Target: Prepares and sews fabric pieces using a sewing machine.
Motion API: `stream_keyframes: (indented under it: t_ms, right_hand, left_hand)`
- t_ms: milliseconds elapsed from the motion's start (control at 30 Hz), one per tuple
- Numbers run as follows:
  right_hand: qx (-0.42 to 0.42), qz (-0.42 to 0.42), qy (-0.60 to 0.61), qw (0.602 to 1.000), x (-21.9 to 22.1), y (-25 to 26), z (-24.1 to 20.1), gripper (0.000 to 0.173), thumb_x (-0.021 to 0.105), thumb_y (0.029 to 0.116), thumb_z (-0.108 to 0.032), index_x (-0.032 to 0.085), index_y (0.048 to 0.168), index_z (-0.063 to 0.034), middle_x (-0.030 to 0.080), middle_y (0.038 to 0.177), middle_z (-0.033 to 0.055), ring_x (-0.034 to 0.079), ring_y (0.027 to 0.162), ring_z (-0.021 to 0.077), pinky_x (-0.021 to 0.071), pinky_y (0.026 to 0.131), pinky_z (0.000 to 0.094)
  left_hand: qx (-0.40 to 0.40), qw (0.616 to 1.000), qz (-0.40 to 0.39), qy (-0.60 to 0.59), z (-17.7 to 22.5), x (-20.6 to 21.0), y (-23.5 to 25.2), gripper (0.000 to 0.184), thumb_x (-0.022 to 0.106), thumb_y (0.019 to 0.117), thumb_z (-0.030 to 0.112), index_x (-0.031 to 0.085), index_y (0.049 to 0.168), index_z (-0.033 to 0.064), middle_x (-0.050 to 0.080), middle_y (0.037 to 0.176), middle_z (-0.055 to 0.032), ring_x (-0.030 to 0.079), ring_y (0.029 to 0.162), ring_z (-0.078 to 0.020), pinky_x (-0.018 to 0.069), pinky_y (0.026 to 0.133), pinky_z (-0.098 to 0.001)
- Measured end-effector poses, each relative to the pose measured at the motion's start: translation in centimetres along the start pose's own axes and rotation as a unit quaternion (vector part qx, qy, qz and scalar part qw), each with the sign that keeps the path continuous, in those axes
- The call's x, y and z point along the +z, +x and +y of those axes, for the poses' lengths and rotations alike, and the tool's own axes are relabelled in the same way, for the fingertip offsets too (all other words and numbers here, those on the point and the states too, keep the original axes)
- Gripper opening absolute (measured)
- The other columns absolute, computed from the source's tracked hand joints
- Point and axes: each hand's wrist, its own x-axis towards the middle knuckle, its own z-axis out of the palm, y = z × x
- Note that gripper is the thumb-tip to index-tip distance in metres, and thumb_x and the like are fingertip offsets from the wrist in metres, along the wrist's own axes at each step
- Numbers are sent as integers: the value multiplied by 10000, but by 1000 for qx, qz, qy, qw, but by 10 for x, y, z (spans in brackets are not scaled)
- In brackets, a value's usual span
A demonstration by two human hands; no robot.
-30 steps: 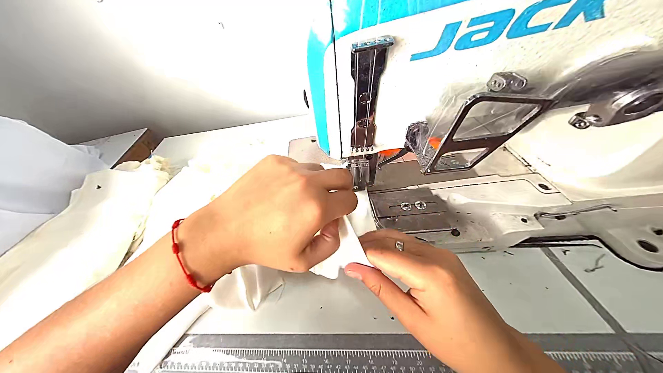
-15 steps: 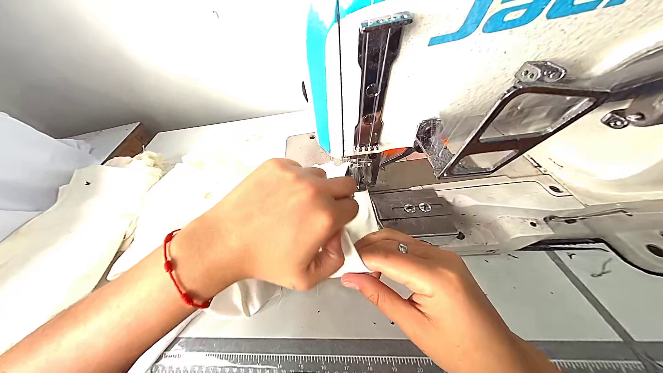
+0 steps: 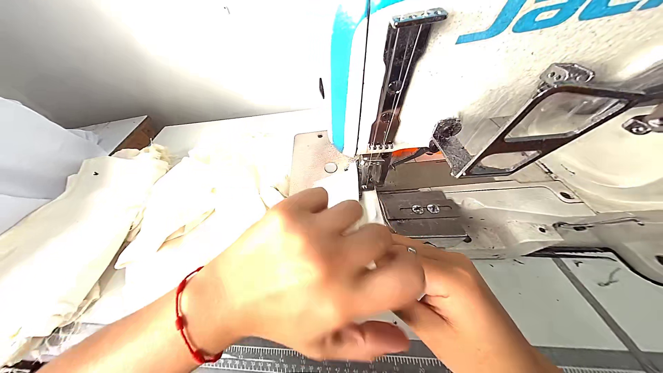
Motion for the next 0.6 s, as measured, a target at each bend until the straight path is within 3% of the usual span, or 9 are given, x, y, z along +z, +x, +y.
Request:
stream_keyframes:
  t_ms: [33,100,167,233,300,367,433,500,600]
  right_hand:
    - [7,-3,7,1000,0,0,0,283,626,1025,-249,698,869,-24,713,846,37,669,914,11,531,827,134]
    - [15,-8,16,1000,0,0,0,296,627,1027,-251,707,861,-19,726,874,48,681,936,33,545,836,153]
    - [13,-8,24,1000,2,-2,1,283,624,1029,-235,704,872,-14,735,904,53,687,983,47,548,881,167]
    - [8,-3,29,1000,7,-2,3,260,617,1029,-216,706,894,-13,740,933,53,686,1009,51,541,910,170]
    - [7,8,32,999,11,-1,3,253,619,1026,-207,714,900,-10,739,937,51,684,980,38,546,880,158]
    - [10,20,29,999,11,1,0,258,628,1024,-219,720,893,-16,739,925,43,684,953,26,553,851,151]
    - [13,24,17,999,8,-1,-4,265,637,1022,-236,714,886,-21,735,912,42,682,948,25,550,850,153]
    - [13,29,4,999,7,-4,-4,254,652,1013,-239,720,889,-27,735,898,41,686,965,34,553,875,166]
    - [11,31,-4,999,8,-8,0,254,655,1010,-240,727,896,-25,743,910,43,689,982,48,553,891,179]
  left_hand:
    - [-43,999,-18,7,0,6,-13,466,471,999,616,648,1108,199,697,996,-61,647,838,-214,478,704,-382]
    - [-123,989,-79,9,-7,14,-42,469,705,850,439,669,1220,153,665,1231,-149,672,1093,-339,530,912,-558]
    - [-155,982,-96,43,-17,7,-63,295,686,790,139,708,1080,90,698,1039,-137,706,933,-341,580,746,-526]
    - [-137,979,-81,128,-30,-17,-69,151,546,889,50,696,902,66,670,825,-115,668,692,-302,514,531,-437]
    - [-160,964,-86,192,-37,-38,-63,153,541,927,45,693,921,34,665,920,-195,648,784,-400,469,624,-530]
    - [-191,961,-129,151,-37,-49,-48,303,654,805,117,717,1092,44,640,1220,-244,638,994,-482,464,759,-644]
    - [-154,974,-158,58,-21,-47,-32,520,669,854,373,670,1319,142,588,1422,-145,625,1135,-385,494,838,-580]
    - [-77,986,-148,-21,-5,-30,-11,405,530,934,329,684,1281,189,653,1345,-3,649,1011,-179,507,745,-378]
    - [-2,991,-131,-39,-10,-1,5,252,500,875,210,738,889,129,694,896,14,579,659,-115,382,508,-292]
